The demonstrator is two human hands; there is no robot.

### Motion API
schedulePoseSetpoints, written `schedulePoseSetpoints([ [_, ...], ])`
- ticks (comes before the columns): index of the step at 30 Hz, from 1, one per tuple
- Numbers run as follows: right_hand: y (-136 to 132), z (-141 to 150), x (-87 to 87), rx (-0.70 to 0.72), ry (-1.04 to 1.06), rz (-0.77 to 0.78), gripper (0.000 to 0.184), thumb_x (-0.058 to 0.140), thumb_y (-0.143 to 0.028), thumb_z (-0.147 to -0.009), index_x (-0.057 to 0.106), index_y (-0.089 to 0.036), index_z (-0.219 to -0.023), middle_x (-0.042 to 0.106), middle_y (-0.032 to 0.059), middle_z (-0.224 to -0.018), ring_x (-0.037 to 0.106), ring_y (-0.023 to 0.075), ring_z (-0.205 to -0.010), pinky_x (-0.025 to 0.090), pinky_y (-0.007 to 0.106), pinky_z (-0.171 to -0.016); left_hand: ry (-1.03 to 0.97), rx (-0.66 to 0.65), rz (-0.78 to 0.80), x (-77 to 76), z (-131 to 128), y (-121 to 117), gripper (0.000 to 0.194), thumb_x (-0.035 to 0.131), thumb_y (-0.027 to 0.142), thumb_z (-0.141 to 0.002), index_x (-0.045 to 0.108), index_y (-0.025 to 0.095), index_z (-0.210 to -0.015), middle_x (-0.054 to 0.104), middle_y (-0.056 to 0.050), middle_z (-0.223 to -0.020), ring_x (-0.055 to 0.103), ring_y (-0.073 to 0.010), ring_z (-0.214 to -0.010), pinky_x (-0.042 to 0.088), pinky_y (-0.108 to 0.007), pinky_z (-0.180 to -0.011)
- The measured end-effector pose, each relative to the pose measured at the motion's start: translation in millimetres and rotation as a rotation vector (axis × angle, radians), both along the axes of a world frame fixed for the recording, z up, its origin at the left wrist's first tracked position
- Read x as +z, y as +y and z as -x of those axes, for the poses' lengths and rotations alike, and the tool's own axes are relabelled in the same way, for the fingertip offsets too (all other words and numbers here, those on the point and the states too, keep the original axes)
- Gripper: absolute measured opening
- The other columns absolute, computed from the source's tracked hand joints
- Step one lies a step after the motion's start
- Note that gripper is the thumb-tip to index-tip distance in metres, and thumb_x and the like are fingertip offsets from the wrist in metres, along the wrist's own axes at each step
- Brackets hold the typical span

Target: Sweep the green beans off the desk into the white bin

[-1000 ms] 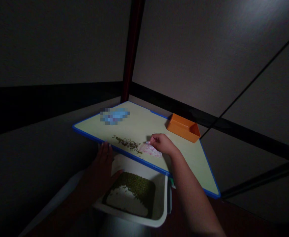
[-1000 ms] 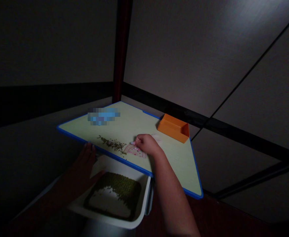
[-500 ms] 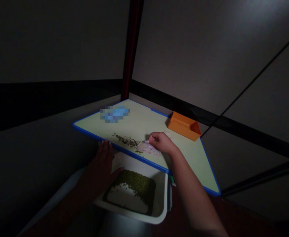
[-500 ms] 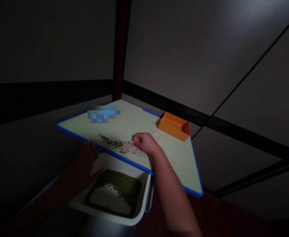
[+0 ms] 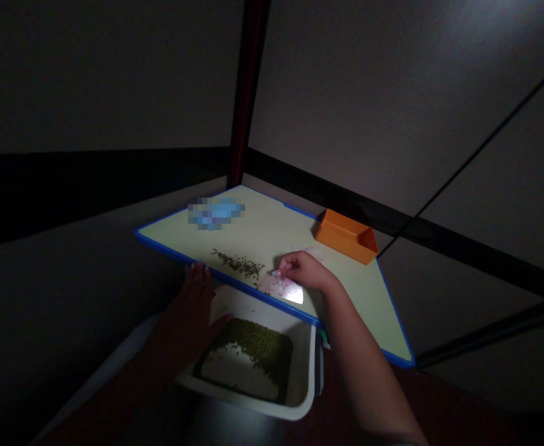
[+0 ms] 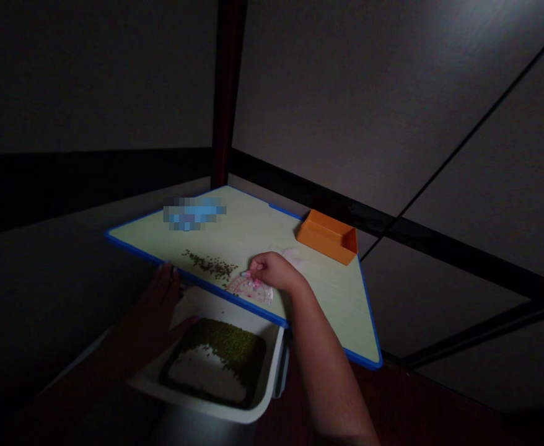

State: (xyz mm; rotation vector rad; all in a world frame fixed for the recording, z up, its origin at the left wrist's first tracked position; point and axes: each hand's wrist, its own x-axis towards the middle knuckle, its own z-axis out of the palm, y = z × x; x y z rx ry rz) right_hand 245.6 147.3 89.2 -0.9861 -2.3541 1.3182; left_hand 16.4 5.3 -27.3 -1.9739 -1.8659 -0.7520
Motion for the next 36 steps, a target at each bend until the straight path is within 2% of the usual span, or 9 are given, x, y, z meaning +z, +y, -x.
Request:
schedulePoseSetpoints([
  [4, 0.1, -2.8, 2.5, 0.001, -0.014, 0.088, 0.012, 0.068, -0.018, -0.071, 0.059, -0.014, -0.063, 0.062, -0.0024, -0.055, 0.054, 0.0089, -0.051, 0.041, 0.022, -0.053, -0.002, 0.010, 0.002, -1.8, -0.2, 0.6, 0.097, 0.039, 0.067, -0.077, 0.018, -0.003, -0.141, 0.023, -0.031, -0.150, 0.018, -0.0381, -0.142, 0.032, -0.053, -0.110],
  [10, 1.5, -5.9, 1.9, 0.066, -0.016, 0.155, 0.019, 0.074, -0.027, -0.066, 0.060, -0.015, -0.062, 0.062, -0.0033, -0.054, 0.054, 0.0084, -0.049, 0.041, 0.022, -0.053, -0.013, 0.002, 0.020, 0.1, 0.0, 0.7, 0.097, 0.039, 0.067, -0.076, 0.022, -0.005, -0.139, 0.023, -0.032, -0.149, 0.019, -0.0394, -0.141, 0.034, -0.054, -0.108],
  [14, 1.3, -4.8, 1.8, 0.015, 0.055, 0.110, 0.021, 0.073, -0.029, -0.068, 0.059, -0.014, -0.064, 0.063, -0.0019, -0.056, 0.054, 0.0089, -0.050, 0.042, 0.022, -0.052, 0.013, 0.014, 0.025, 1.1, -0.6, 0.3, 0.096, 0.039, 0.065, -0.077, 0.024, -0.008, -0.138, 0.024, -0.034, -0.148, 0.020, -0.0403, -0.141, 0.034, -0.052, -0.109],
  [18, 0.7, -2.5, 1.6, -0.091, 0.099, 0.009, 0.018, 0.069, -0.026, -0.073, 0.057, -0.014, -0.065, 0.060, -0.0024, -0.054, 0.050, 0.0081, -0.046, 0.036, 0.020, -0.047, 0.021, 0.009, 0.018, 0.4, -1.3, 0.7, 0.097, 0.039, 0.066, -0.077, 0.024, -0.008, -0.138, 0.023, -0.033, -0.148, 0.018, -0.0398, -0.141, 0.033, -0.052, -0.110],
  [22, 0.5, 2.3, -2.7, -0.075, 0.062, -0.019, 0.016, 0.068, -0.025, -0.075, 0.058, -0.015, -0.067, 0.059, -0.0017, -0.055, 0.051, 0.0089, -0.048, 0.036, 0.021, -0.048, 0.009, 0.009, 0.010, -0.9, -1.0, 1.2, 0.097, 0.040, 0.066, -0.076, 0.025, -0.007, -0.137, 0.024, -0.033, -0.148, 0.019, -0.0398, -0.141, 0.033, -0.051, -0.110],
  [27, 0.0, 9.5, -9.3, -0.060, 0.057, -0.138, 0.014, 0.064, -0.021, -0.077, 0.058, -0.014, -0.067, 0.056, -0.0032, -0.053, 0.048, 0.0083, -0.048, 0.034, 0.020, -0.049, -0.023, 0.002, -0.002, -1.7, -1.4, 1.1, 0.098, 0.039, 0.067, -0.076, 0.024, -0.006, -0.138, 0.024, -0.032, -0.149, 0.018, -0.0389, -0.142, 0.032, -0.052, -0.110],
  [31, 0.0, 11.5, -10.7, -0.019, 0.084, -0.074, 0.013, 0.064, -0.021, -0.076, 0.058, -0.015, -0.066, 0.055, -0.0038, -0.052, 0.048, 0.0081, -0.048, 0.033, 0.020, -0.049, -0.017, 0.015, -0.005, -1.5, -1.9, 0.9, 0.097, 0.038, 0.067, -0.077, 0.023, -0.006, -0.139, 0.024, -0.032, -0.148, 0.018, -0.0392, -0.142, 0.032, -0.052, -0.110],
  [36, 0.3, 9.2, -8.6, 0.013, 0.125, 0.010, 0.020, 0.069, -0.031, -0.073, 0.058, -0.015, -0.065, 0.054, -0.0047, -0.050, 0.047, 0.0080, -0.046, 0.033, 0.020, -0.048, 0.020, 0.014, -0.011, -2.5, -0.9, 0.7, 0.098, 0.037, 0.068, -0.077, 0.021, -0.007, -0.139, 0.024, -0.033, -0.148, 0.017, -0.0396, -0.142, 0.032, -0.053, -0.110],
])
